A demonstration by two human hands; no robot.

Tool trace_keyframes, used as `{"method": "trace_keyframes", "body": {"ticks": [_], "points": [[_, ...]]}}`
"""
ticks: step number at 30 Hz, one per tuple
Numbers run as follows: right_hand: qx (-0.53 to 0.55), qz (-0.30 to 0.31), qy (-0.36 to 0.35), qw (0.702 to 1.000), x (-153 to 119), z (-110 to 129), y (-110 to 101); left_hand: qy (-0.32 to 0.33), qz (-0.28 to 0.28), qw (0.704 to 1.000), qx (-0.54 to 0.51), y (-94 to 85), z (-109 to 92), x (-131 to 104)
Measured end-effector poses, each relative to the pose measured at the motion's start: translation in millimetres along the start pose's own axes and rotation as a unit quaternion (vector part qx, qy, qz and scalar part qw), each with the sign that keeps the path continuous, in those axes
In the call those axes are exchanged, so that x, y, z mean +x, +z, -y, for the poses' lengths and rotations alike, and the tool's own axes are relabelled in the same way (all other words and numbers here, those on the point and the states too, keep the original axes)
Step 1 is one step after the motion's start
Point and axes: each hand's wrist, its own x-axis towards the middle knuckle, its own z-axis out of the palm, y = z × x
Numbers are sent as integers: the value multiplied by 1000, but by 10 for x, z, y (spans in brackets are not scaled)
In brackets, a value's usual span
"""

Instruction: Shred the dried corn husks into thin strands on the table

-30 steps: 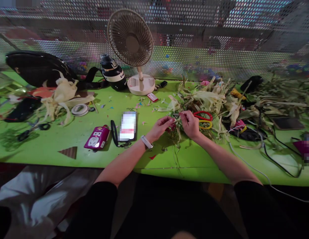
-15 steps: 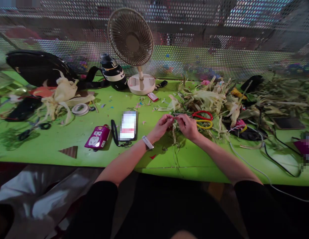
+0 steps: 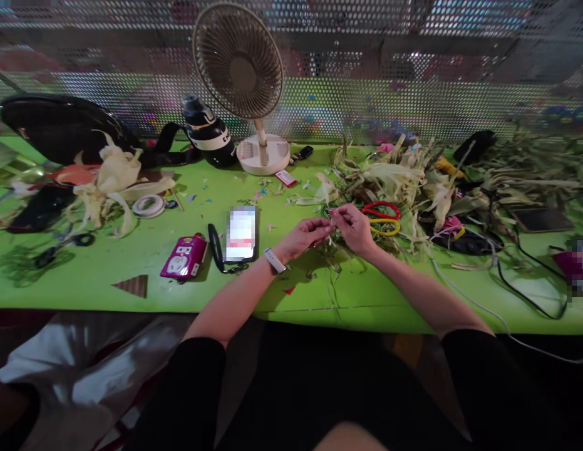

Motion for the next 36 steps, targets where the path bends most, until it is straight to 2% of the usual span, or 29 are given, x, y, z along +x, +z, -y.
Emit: {"method": "trace_keyframes", "body": {"ticks": [2,3,6,7,8,10,12,14,18,21,24,30,32,36], "points": [[-3,1,6,1000,21,10,-20,9,-14,1000,9,1,-7,-3],[-18,-17,-4,1000,32,19,-38,24,-36,999,10,11,-12,-2],[-92,-103,-69,988,55,58,-106,85,-137,987,-11,44,-26,12],[-117,-108,-89,983,53,73,-123,101,-167,980,-21,50,-27,19],[-138,-90,-104,981,44,85,-132,112,-188,975,-30,53,-25,25],[-166,-3,-118,979,11,100,-118,119,-206,970,-39,54,-12,34],[-179,86,-115,973,-30,100,-68,118,-211,970,-41,56,10,36],[-182,120,-97,971,-62,94,-6,116,-212,970,-37,60,35,37],[-133,97,-58,985,-60,105,32,133,-205,969,-45,48,50,51],[-75,54,-36,995,-26,126,-27,149,-195,966,-81,29,17,64],[-25,49,-1,998,0,119,-82,140,-167,970,-105,33,-15,58],[115,85,143,979,22,126,-10,99,-118,984,-86,68,17,22],[146,85,155,973,29,149,37,86,-110,987,-79,69,41,15],[182,38,146,972,26,172,87,84,-107,988,-70,63,66,12]]}}
